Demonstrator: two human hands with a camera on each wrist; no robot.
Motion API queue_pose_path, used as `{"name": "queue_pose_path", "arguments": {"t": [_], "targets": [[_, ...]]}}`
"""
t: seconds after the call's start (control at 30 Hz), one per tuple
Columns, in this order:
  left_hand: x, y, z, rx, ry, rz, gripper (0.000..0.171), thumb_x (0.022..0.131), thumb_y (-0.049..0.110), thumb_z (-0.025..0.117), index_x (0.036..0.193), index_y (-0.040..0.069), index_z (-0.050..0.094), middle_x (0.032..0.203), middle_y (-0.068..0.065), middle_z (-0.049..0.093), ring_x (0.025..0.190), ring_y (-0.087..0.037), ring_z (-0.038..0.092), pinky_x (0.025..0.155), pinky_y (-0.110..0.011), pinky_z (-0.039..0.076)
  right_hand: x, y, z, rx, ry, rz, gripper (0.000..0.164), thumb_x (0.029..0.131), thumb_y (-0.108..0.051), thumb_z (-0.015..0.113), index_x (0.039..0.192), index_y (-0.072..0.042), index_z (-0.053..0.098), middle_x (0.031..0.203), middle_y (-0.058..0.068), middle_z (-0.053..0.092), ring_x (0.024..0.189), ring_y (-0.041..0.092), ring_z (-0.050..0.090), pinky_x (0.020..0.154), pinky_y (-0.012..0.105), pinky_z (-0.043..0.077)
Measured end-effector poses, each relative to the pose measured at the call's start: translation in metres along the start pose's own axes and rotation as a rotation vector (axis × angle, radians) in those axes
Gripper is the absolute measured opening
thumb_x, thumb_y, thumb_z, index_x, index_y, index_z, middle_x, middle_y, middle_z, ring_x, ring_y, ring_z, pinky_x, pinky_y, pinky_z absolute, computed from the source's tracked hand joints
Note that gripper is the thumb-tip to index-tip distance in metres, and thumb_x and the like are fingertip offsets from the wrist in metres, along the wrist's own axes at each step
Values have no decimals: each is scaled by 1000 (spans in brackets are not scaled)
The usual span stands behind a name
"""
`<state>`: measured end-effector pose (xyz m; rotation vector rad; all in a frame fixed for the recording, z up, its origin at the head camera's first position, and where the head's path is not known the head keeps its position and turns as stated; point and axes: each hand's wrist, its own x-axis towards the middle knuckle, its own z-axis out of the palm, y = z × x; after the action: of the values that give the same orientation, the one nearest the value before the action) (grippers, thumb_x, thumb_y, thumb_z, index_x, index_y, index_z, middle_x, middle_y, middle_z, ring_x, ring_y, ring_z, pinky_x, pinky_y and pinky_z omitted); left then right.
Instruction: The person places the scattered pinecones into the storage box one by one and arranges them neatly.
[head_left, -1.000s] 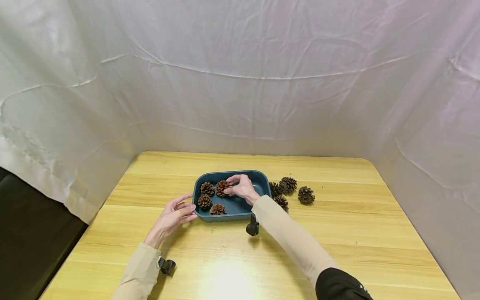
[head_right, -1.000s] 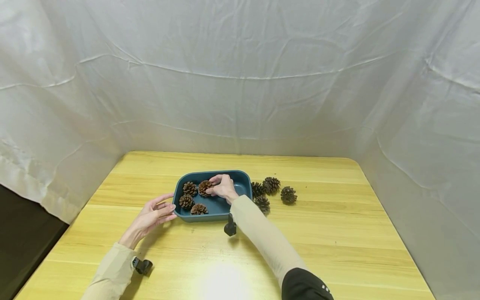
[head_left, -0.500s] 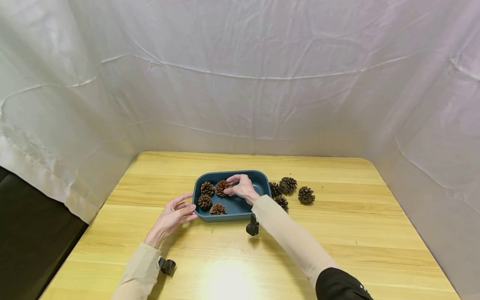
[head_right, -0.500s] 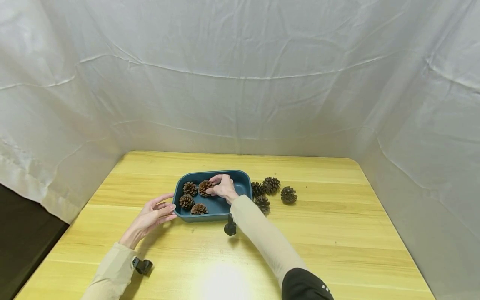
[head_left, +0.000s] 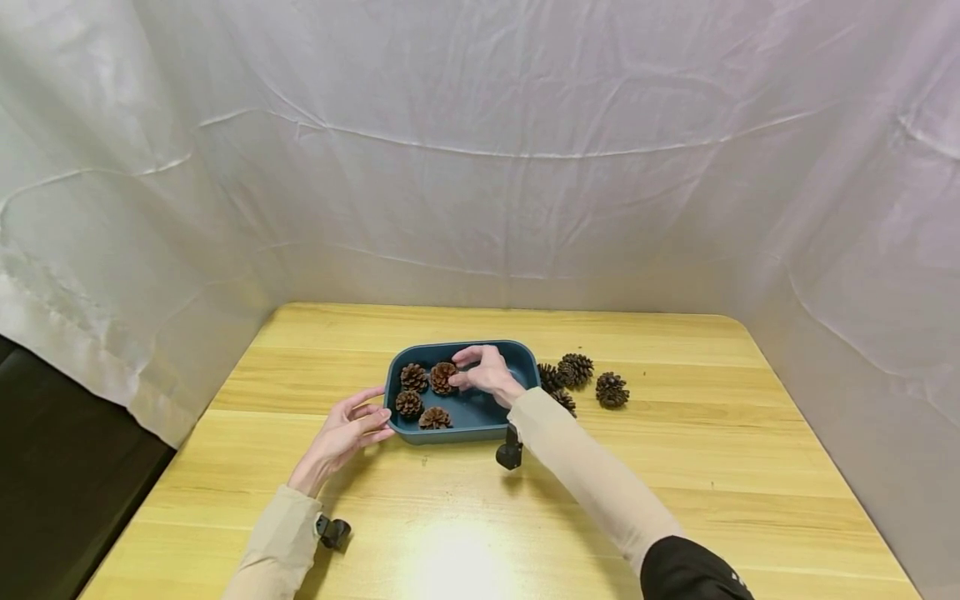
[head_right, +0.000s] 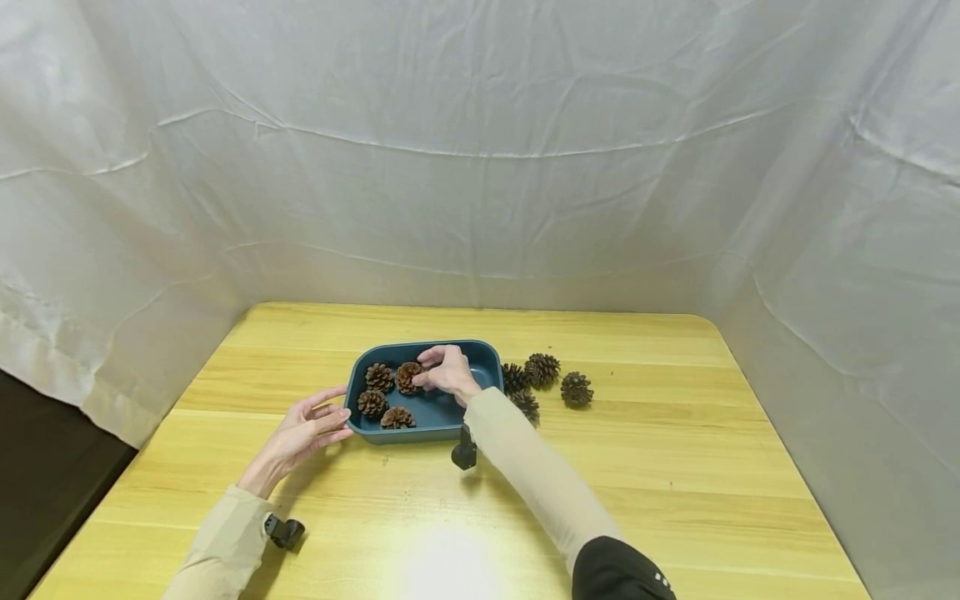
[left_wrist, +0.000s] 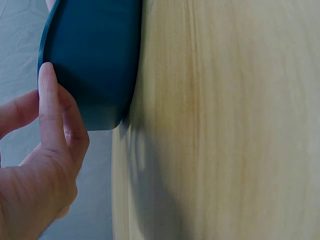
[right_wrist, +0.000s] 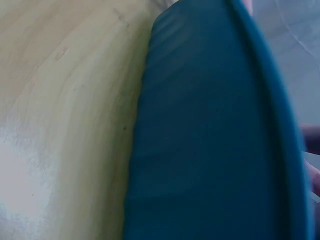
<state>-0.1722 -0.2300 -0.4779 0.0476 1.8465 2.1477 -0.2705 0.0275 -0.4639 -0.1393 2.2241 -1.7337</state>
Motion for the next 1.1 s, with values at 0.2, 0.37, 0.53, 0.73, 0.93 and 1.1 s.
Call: {"name": "queue_pose_path", "arguments": {"t": [0.2, 0.37, 0.53, 0.73, 0.93, 1.1], "targets": [[0, 0, 0, 3, 2, 0, 64, 100, -4, 53, 154, -11, 21, 98, 1, 61, 83, -8, 69, 84, -22, 64, -4, -5, -4, 44, -43, -42, 39, 85, 3, 75, 122, 4, 65, 125, 25, 63, 78, 20, 70, 92, 54, 62], [-1, -1, -1, 2, -7, 7, 63, 100, -4, 53, 154, -12, 20, 97, 1, 61, 83, -8, 69, 84, -22, 65, -9, -7, -12, 113, -74, -74, 41, 87, 3, 73, 126, 6, 63, 131, 29, 57, 81, 16, 69, 100, 59, 57], [-1, 0, 0, 7, -4, 3, 64, 100, -4, 53, 154, -11, 21, 98, 1, 61, 83, -8, 68, 84, -22, 64, -21, -9, -25, 159, -99, -104, 44, 88, 2, 72, 130, 6, 60, 137, 30, 54, 91, 26, 72, 105, 63, 53], [0, 0, 0, 26, 2, 2, 64, 100, -3, 54, 154, -11, 21, 99, 0, 60, 83, -8, 68, 84, -22, 64, -42, -6, -45, 120, -77, -156, 46, 88, -2, 74, 131, 4, 60, 137, 28, 57, 93, 17, 70, 99, 44, 61], [-2, -1, 0, 27, 12, -8, 65, 99, -3, 55, 155, -9, 21, 100, -1, 60, 84, -8, 68, 85, -22, 64, -65, 3, -67, 55, -38, -287, 39, 89, -7, 75, 127, -4, 65, 130, 19, 62, 94, 11, 66, 84, 24, 61], [-3, -2, 0, 13, 16, -13, 65, 99, -4, 54, 155, -9, 22, 100, -1, 60, 84, -9, 68, 86, -23, 64, -85, 12, -87, 37, 26, -385, 37, 91, -6, 72, 127, 0, 65, 121, 7, 67, 93, 9, 67, 78, 23, 61]]}}
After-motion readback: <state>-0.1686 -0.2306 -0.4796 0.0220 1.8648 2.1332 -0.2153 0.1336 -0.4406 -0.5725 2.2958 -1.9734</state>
